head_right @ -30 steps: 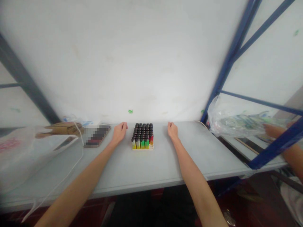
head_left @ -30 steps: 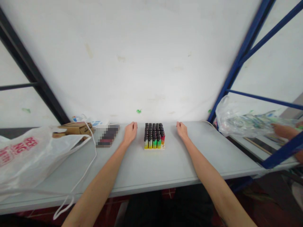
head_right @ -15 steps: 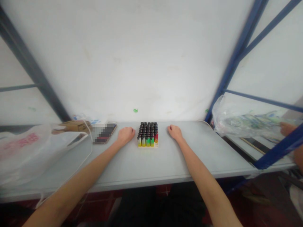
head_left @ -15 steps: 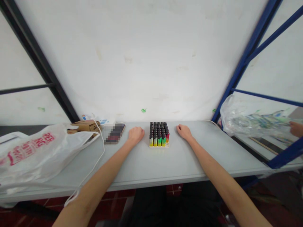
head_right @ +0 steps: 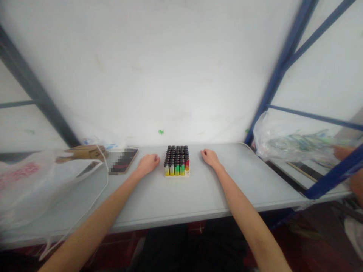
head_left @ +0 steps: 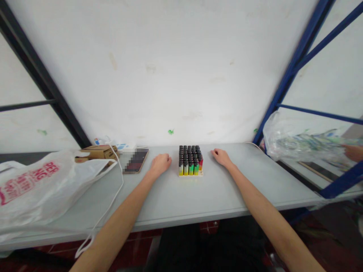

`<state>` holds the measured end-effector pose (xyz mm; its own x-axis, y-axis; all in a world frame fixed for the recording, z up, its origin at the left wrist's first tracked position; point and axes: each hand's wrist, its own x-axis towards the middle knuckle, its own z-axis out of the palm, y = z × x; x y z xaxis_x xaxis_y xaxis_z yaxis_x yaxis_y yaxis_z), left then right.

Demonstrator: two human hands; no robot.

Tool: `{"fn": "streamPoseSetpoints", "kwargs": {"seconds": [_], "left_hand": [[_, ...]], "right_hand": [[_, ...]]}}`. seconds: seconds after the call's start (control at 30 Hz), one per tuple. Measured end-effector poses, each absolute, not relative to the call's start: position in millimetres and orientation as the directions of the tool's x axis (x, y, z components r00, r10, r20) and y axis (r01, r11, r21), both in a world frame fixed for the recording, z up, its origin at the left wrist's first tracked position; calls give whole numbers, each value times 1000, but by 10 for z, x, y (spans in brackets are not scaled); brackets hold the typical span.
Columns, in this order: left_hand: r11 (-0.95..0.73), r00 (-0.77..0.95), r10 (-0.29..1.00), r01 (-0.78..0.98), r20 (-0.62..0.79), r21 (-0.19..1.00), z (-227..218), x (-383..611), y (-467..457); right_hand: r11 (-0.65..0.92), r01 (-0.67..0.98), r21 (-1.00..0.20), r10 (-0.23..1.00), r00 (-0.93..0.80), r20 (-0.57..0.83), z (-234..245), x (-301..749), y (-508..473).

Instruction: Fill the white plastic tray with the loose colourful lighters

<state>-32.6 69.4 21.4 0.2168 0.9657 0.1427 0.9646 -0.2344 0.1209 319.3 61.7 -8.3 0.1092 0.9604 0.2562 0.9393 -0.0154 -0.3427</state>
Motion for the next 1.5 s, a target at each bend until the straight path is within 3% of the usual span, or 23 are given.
{"fn": "streamPoseSetpoints", "kwargs": {"seconds": [1.1, 1.27, 1.5], "left_hand": [[-179, 170, 965, 983, 202, 28, 279, -277, 571], [-66, 36, 917, 996, 398, 61, 321, -367, 595], [14, -53, 948, 992, 315, 127, 308, -532, 673]], "right_hand": [[47, 936, -349, 955, 60, 290, -105, 3200, 608], [47, 935, -351, 956, 60, 287, -110, 3207, 610], [50, 929, -366, 956, 61, 287, -91, 3195, 584]]}}
